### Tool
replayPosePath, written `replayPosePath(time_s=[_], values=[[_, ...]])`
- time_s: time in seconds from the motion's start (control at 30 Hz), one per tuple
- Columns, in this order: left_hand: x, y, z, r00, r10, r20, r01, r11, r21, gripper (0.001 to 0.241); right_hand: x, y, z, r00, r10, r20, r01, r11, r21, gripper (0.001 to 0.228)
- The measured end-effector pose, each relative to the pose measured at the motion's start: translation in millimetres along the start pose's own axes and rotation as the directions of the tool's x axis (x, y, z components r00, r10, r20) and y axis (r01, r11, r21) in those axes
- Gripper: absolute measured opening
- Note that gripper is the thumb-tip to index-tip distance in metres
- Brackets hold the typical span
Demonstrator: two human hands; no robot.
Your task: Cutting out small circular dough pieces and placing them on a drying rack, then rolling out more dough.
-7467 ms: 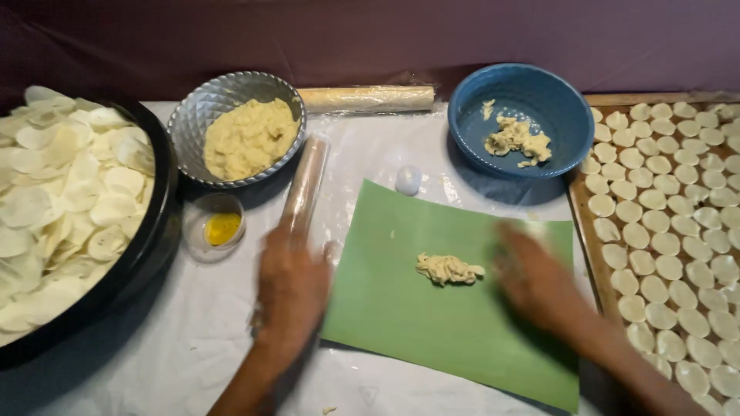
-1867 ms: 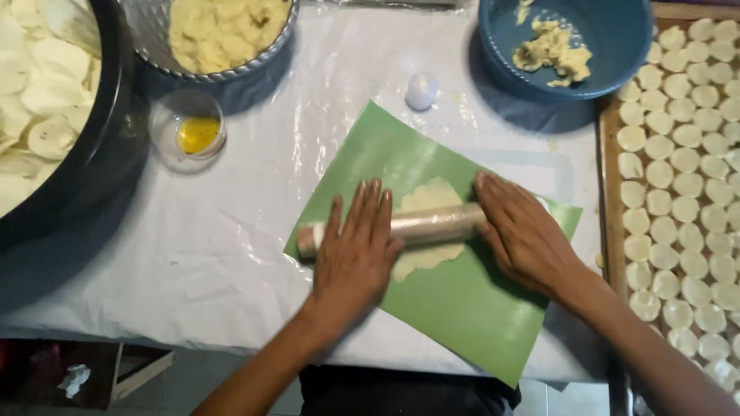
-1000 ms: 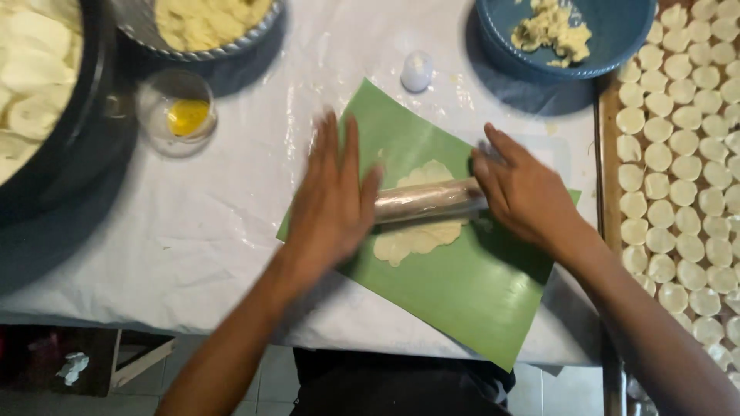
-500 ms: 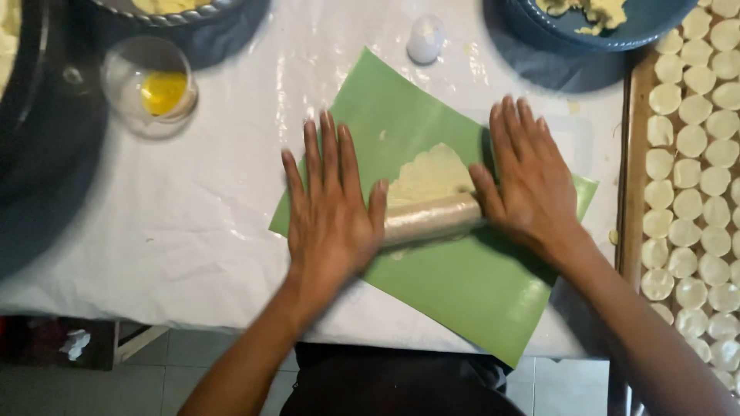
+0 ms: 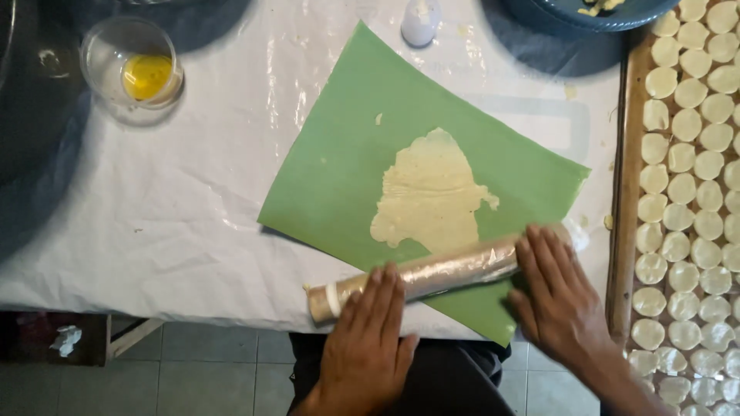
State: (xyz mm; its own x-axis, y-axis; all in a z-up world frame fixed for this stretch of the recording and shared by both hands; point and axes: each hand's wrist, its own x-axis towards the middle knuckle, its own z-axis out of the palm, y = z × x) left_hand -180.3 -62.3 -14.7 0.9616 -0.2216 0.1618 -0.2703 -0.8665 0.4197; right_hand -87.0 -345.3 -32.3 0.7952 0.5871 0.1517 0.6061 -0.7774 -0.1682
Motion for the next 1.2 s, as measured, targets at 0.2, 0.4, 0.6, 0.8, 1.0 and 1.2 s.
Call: replayPosePath(time_s=[0.2, 0.4, 0.6, 0.8, 1.0, 1.2], values=[[15, -15, 8, 0.999, 0.027, 0.032, -0.03, 0.995, 0.094, 0.078, 11, 5, -9, 1.0, -0.001, 0.029, 0.002, 1.0, -0.03, 0.072], [159, -67, -23, 0.993, -0.111, -0.033, 0.116, 0.952, 0.282, 0.094, 142, 42, -8, 0.996, -0.054, -0.07, 0.053, 0.998, -0.015, 0.066], [189, -84, -33, 0.987, -0.099, -0.128, 0.134, 0.944, 0.301, 0.091, 165, 32, -12, 0.985, -0.031, -0.169, 0.036, 0.999, 0.026, 0.06], [79, -48, -23, 1.0, 0.005, 0.005, -0.006, 0.977, 0.212, 0.082, 63, 16, 4, 0.996, -0.089, -0.002, 0.089, 0.993, -0.073, 0.077], [13, -20, -31, 0.984, 0.066, -0.167, -0.065, 0.998, 0.006, 0.059, -13, -9, -11, 0.993, -0.065, -0.103, 0.077, 0.991, 0.113, 0.063], [35, -34, -46, 0.984, 0.084, -0.155, -0.071, 0.994, 0.086, 0.06, -20, 2, -8, 0.956, 0.194, -0.222, -0.162, 0.975, 0.151, 0.042]])
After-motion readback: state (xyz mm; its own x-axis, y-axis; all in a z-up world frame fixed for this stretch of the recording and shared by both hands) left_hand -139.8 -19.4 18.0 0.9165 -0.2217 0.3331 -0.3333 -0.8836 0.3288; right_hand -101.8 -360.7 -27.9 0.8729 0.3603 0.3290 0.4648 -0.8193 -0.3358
